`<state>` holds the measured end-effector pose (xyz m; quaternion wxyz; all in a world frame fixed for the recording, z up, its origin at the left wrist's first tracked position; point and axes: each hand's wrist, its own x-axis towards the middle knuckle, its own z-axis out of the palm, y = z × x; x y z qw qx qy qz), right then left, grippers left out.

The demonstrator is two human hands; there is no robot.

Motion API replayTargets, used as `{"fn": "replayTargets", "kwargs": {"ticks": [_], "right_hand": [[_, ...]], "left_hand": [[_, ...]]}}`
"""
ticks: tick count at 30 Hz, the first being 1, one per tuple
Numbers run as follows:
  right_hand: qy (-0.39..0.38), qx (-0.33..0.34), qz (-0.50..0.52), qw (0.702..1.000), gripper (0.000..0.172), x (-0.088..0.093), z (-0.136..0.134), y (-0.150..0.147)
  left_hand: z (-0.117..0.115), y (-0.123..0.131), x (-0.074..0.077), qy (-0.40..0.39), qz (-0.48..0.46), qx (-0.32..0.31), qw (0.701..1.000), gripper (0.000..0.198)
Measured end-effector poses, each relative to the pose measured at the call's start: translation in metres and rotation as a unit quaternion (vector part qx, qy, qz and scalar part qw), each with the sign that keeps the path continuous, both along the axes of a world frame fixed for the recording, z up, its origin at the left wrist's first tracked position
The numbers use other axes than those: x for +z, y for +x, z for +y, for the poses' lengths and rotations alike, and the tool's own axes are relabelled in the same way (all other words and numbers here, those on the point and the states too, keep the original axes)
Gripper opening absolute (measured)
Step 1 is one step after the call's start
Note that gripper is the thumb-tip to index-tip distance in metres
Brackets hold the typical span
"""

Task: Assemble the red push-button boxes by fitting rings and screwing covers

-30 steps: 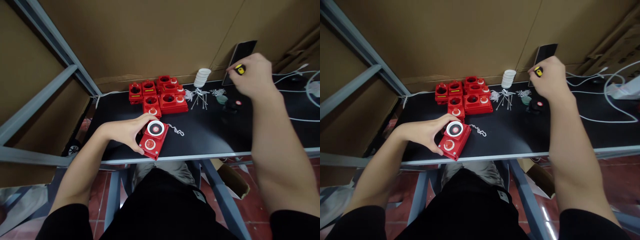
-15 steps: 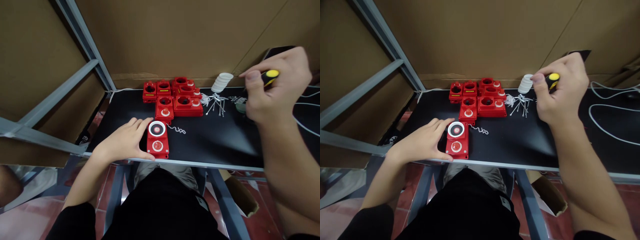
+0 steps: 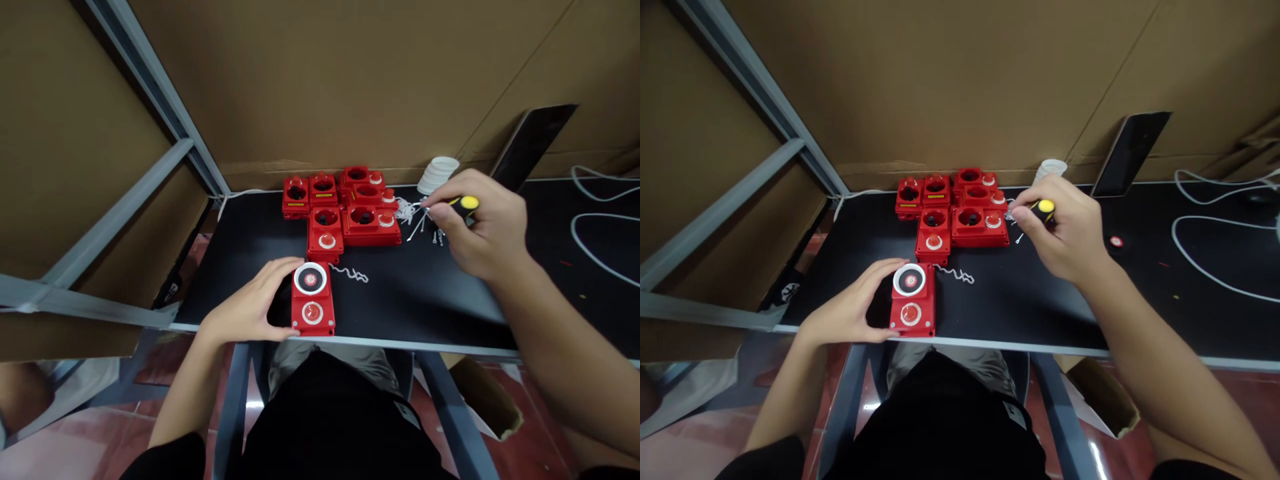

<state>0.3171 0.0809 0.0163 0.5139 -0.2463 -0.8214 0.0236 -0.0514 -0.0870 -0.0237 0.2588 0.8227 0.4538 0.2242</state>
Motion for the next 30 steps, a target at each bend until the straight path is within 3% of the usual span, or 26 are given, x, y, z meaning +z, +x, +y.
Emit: {"fn": "replayTargets", "kwargs": {"ticks": [8,17,20,23,24,27,30], "right_hand": [[0.012,0.042,0.000,0.999,0.022,-0.004,-0.006,-0.002],[0.004,0.058,-0.033,0.998,0.022,-0.004,-0.011,-0.006],[-0.048,0.097,-0.125,0.986,0.019,-0.006,-0.015,-0.007],[-0.101,0.141,-0.269,0.947,0.019,-0.017,-0.022,-0.019],[-0.114,0.141,-0.306,0.935,0.019,-0.022,-0.025,-0.025],[-0.143,0.099,-0.391,0.904,0.029,-0.036,-0.038,-0.048],[-0.150,0.070,-0.456,0.874,0.028,-0.042,-0.048,-0.065]], "left_hand": [[-0.016,-0.001,-0.009,0.045,-0.019,-0.008,0.999,0.116],[-0.008,-0.026,0.007,-0.001,-0.005,-0.031,1.000,0.115],[-0.013,-0.037,0.011,-0.020,-0.018,0.024,0.999,0.093],[-0.025,-0.030,0.009,0.020,-0.069,0.124,0.990,0.066],[-0.029,-0.023,0.007,0.042,-0.072,0.159,0.984,0.066],[-0.034,-0.001,0.001,0.065,0.024,0.225,0.972,0.110],[-0.030,0.008,-0.002,0.046,0.067,0.226,0.971,0.092]]}}
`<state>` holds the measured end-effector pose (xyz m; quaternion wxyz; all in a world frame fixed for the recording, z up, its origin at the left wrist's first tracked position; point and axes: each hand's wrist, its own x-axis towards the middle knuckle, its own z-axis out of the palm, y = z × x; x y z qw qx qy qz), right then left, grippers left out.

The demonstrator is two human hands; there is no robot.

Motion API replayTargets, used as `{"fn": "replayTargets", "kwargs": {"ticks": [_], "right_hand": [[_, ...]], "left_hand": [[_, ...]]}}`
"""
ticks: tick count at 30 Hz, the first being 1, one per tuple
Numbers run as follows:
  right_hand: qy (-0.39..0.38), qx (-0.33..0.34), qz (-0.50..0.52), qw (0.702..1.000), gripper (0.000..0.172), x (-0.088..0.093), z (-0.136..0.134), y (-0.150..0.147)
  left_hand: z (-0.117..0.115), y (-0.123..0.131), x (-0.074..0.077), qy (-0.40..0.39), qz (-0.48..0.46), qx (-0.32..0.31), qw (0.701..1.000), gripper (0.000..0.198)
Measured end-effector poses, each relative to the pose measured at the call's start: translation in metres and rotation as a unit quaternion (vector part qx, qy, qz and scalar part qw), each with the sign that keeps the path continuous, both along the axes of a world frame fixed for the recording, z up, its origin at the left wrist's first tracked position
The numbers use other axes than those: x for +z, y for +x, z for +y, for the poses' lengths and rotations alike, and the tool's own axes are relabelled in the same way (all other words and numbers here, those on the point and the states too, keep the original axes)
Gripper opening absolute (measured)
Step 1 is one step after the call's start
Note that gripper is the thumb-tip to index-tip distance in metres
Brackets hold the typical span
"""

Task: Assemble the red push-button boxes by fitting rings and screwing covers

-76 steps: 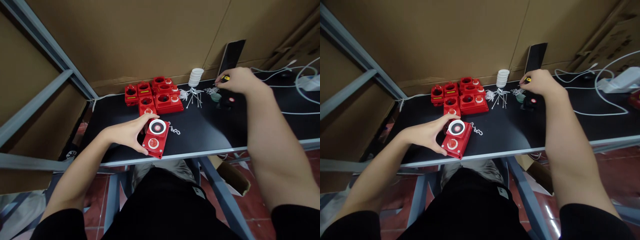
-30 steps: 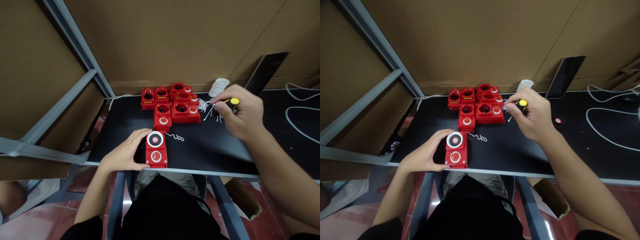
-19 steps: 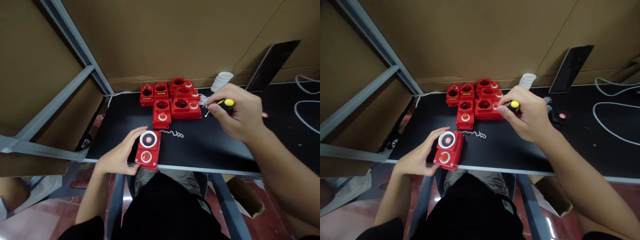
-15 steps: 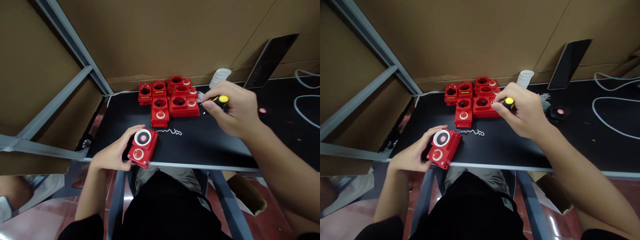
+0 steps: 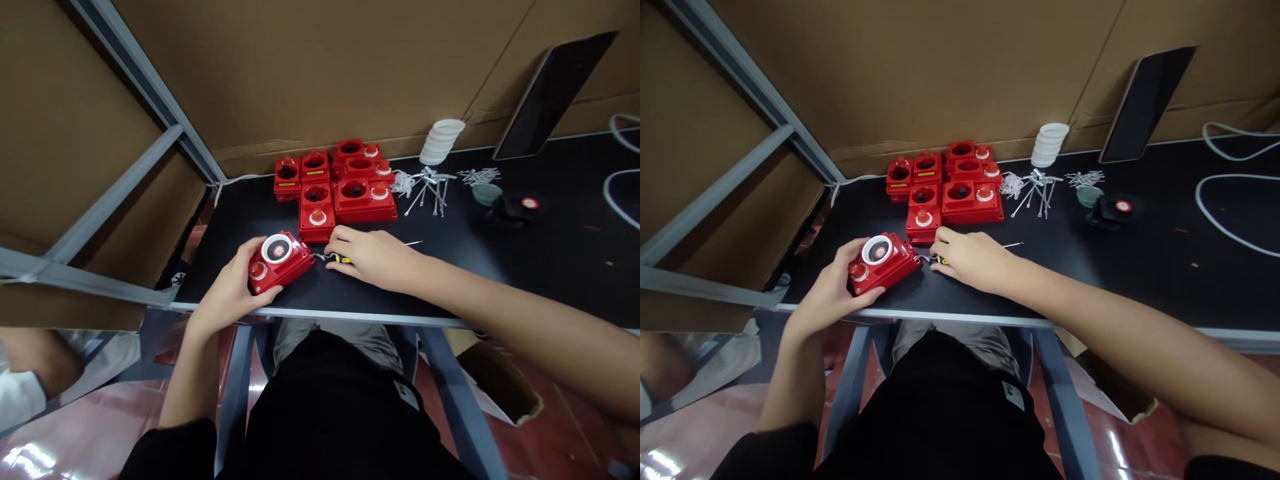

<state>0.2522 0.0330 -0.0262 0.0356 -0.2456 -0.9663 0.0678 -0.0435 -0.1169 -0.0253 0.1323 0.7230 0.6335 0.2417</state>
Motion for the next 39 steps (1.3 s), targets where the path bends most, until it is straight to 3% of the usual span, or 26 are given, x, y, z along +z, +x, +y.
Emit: {"fn": "replayTargets", "kwargs": {"ticks": [3,9,16,21,26,33,36,39], "right_hand": [[0.000,0.000,-0.024,1.000,0.022,0.002,0.000,-0.002],[-0.013,-0.019,-0.071,0.997,0.014,0.014,0.011,0.015],[-0.011,0.003,-0.080,0.997,0.013,0.014,0.014,0.021],[-0.019,0.004,-0.049,0.999,0.015,0.009,0.019,0.023],[-0.066,-0.020,-0.016,0.997,0.009,0.015,0.021,0.026],[-0.035,-0.024,-0.035,0.998,0.011,0.024,0.018,0.028],[-0.033,-0.023,-0.012,0.999,0.017,0.021,0.019,0.031],[-0.032,0.002,0.081,0.996,0.020,0.016,0.022,0.037]], "left_hand": [[0.007,-0.009,0.002,-0.021,0.001,-0.009,1.000,0.076],[0.014,-0.031,-0.001,-0.007,-0.012,-0.035,0.999,0.073],[0.014,-0.033,-0.007,0.028,-0.027,-0.064,0.997,0.065],[0.013,-0.032,-0.006,0.026,-0.027,-0.055,0.998,0.065],[0.011,-0.036,-0.008,0.036,-0.030,-0.058,0.997,0.064],[0.010,-0.044,-0.012,0.050,-0.037,-0.041,0.997,0.073],[0.010,-0.042,-0.006,0.067,-0.020,-0.033,0.997,0.069],[0.011,-0.029,0.009,0.040,0.027,-0.044,0.998,0.075]]}}
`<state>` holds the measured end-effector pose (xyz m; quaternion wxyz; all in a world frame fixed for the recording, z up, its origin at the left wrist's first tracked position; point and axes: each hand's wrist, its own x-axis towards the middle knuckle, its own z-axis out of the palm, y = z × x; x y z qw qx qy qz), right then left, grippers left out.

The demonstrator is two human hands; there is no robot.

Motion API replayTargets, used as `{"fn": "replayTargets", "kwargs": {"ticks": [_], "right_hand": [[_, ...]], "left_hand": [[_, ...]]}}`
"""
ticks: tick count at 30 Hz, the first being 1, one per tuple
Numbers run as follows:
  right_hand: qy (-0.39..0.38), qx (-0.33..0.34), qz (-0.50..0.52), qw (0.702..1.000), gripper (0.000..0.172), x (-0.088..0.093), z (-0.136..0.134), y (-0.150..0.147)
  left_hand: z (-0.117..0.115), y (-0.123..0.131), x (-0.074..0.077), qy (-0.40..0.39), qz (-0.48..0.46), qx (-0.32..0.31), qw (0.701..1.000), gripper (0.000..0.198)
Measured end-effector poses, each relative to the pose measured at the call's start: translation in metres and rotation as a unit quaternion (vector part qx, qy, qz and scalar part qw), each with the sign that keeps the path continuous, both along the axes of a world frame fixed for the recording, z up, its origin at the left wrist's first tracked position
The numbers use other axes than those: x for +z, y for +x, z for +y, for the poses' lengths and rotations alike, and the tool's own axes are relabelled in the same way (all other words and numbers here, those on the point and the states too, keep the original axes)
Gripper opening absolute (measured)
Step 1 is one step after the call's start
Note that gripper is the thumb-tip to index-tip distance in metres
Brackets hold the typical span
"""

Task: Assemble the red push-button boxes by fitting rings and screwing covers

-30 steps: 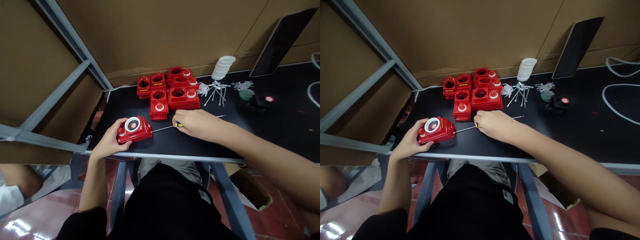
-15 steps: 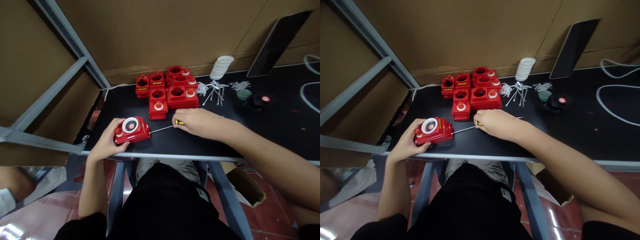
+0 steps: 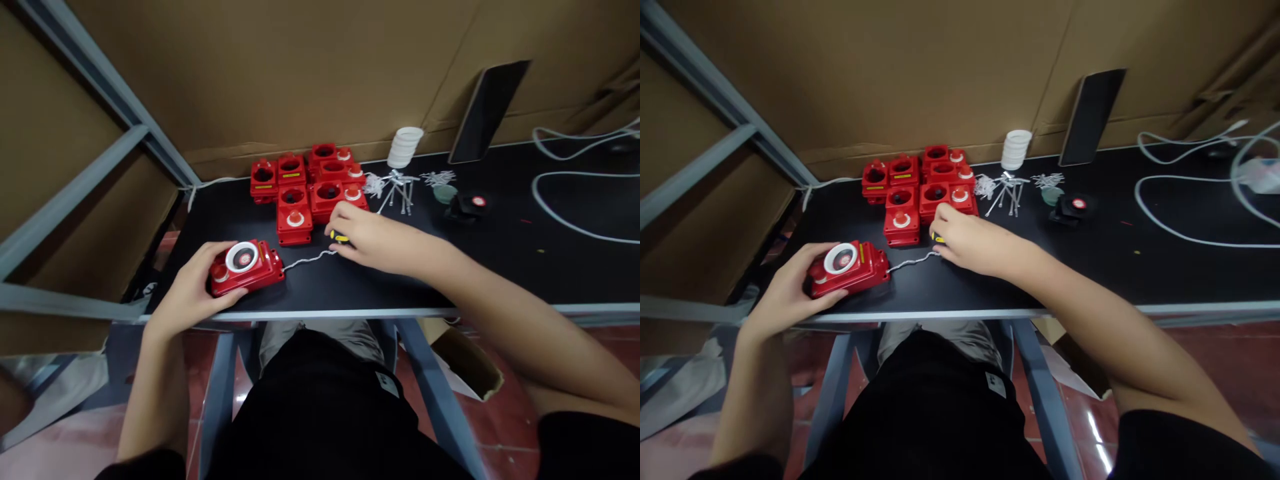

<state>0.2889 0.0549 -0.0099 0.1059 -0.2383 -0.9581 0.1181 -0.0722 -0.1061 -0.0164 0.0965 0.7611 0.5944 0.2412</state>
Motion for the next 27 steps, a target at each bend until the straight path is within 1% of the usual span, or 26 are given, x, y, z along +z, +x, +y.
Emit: {"fn": "replayTargets", "kwargs": {"ticks": [2,4,5,6,7,9,11,13,14,15,16,17,19,21,23,25,27], "right_hand": [[-0.001,0.027,0.072,0.997,0.022,-0.001,0.002,0.003],[-0.005,0.044,0.139,0.989,0.025,0.002,0.001,0.005],[-0.007,0.042,0.173,0.984,0.025,0.006,0.000,0.006],[-0.010,0.033,0.208,0.977,0.024,0.009,-0.001,0.008],[-0.017,0.018,0.245,0.969,0.023,0.014,-0.002,0.009],[-0.050,-0.009,0.319,0.946,0.023,0.023,-0.004,0.014],[-0.121,-0.022,0.401,0.908,0.028,0.032,-0.004,0.019],[-0.209,-0.015,0.484,0.849,0.036,0.038,-0.001,0.022],[-0.244,-0.008,0.518,0.819,0.039,0.040,0.001,0.023],[-0.268,-0.003,0.546,0.793,0.041,0.041,0.002,0.023],[-0.281,0.000,0.567,0.775,0.042,0.041,0.004,0.022],[-0.286,-0.001,0.579,0.763,0.042,0.041,0.006,0.020],[-0.293,-0.017,0.592,0.750,0.044,0.038,0.007,0.015],[-0.306,-0.030,0.599,0.740,0.045,0.035,0.007,0.010],[-0.316,-0.034,0.603,0.732,0.045,0.032,0.004,0.006],[-0.323,-0.033,0.606,0.726,0.046,0.031,0.001,0.003],[-0.322,-0.031,0.607,0.726,0.047,0.032,-0.003,0.001]], "left_hand": [[0.003,0.012,0.011,-0.029,0.051,-0.001,0.998,0.089],[0.009,0.022,0.021,-0.064,0.102,0.013,0.993,0.096],[0.013,0.026,0.026,-0.083,0.116,0.021,0.990,0.097],[0.018,0.028,0.031,-0.102,0.122,0.019,0.987,0.092],[0.023,0.030,0.036,-0.118,0.122,0.004,0.986,0.082],[0.033,0.031,0.049,-0.125,0.097,-0.040,0.987,0.069],[0.045,0.031,0.061,-0.110,0.054,-0.075,0.990,0.071],[0.058,0.031,0.069,-0.092,0.018,-0.105,0.990,0.078],[0.065,0.032,0.070,-0.082,0.007,-0.120,0.989,0.079],[0.072,0.032,0.069,-0.073,-0.002,-0.133,0.988,0.080],[0.078,0.032,0.065,-0.062,-0.013,-0.143,0.988,0.081],[0.083,0.032,0.060,-0.049,-0.030,-0.146,0.988,0.083],[0.089,0.030,0.046,-0.027,-0.073,-0.134,0.988,0.088],[0.089,0.026,0.033,-0.009,-0.094,-0.121,0.988,0.091],[0.087,0.022,0.022,0.017,-0.104,-0.111,0.988,0.097],[0.085,0.018,0.016,0.050,-0.106,-0.096,0.988,0.102],[0.085,0.016,0.013,0.085,-0.101,-0.092,0.987,0.104]]}}
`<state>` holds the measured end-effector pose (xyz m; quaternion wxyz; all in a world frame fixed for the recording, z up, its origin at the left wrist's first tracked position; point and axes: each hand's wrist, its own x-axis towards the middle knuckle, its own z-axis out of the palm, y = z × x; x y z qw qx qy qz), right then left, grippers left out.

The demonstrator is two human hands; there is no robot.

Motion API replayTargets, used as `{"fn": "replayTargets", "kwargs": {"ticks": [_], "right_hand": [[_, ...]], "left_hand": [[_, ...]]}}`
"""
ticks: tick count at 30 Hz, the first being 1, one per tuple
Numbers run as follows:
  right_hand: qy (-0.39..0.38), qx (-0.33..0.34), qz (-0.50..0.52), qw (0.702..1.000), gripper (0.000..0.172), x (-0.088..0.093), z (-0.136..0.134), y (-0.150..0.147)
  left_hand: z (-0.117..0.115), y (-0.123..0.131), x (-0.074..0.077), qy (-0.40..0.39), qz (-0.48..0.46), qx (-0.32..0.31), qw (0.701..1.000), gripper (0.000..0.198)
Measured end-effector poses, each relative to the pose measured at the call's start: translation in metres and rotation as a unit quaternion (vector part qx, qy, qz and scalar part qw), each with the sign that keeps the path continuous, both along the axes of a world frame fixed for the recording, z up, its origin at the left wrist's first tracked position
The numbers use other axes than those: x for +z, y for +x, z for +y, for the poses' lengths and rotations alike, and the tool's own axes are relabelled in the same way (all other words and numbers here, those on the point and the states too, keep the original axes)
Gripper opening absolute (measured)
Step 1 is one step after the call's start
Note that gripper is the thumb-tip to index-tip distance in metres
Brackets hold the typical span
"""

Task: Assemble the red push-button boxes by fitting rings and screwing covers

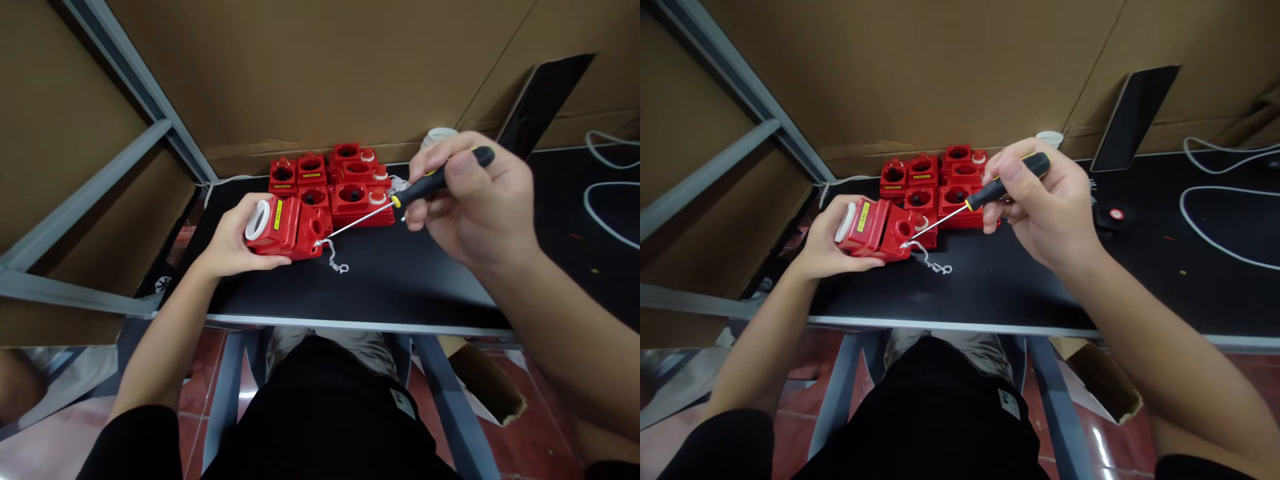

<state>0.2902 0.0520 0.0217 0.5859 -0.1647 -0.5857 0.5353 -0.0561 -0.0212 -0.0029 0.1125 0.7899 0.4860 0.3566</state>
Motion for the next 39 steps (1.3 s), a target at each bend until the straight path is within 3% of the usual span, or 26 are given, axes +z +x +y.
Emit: {"fn": "replayTargets", "kwargs": {"ticks": [4,10,16,25,32,35,39], "right_hand": [[0.017,-0.005,-0.011,1.000,0.049,0.001,-0.005,-0.002],[0.021,0.001,-0.002,1.000,0.045,-0.004,-0.004,-0.005],[0.018,0.004,0.005,1.000,0.041,-0.005,-0.004,-0.006],[0.017,-0.016,-0.017,1.000,0.047,-0.004,-0.003,-0.006],[0.083,-0.029,-0.029,0.996,0.039,-0.011,0.002,-0.005],[0.144,-0.057,-0.128,0.980,0.031,-0.005,0.001,0.008],[0.229,-0.072,-0.380,0.893,0.035,0.006,0.006,0.033]], "left_hand": [[0.000,-0.001,0.001,0.049,-0.004,-0.007,0.999,0.099],[-0.003,0.002,0.007,0.005,0.032,0.040,0.999,0.108],[0.001,0.000,0.005,0.044,0.012,-0.012,0.999,0.097],[0.004,-0.005,0.002,0.053,0.024,-0.017,0.998,0.101],[0.006,-0.004,0.004,0.043,0.034,0.009,0.998,0.099],[0.004,-0.001,0.007,0.024,0.043,0.016,0.999,0.094],[0.000,0.002,0.014,-0.019,0.080,0.022,0.996,0.090]]}}
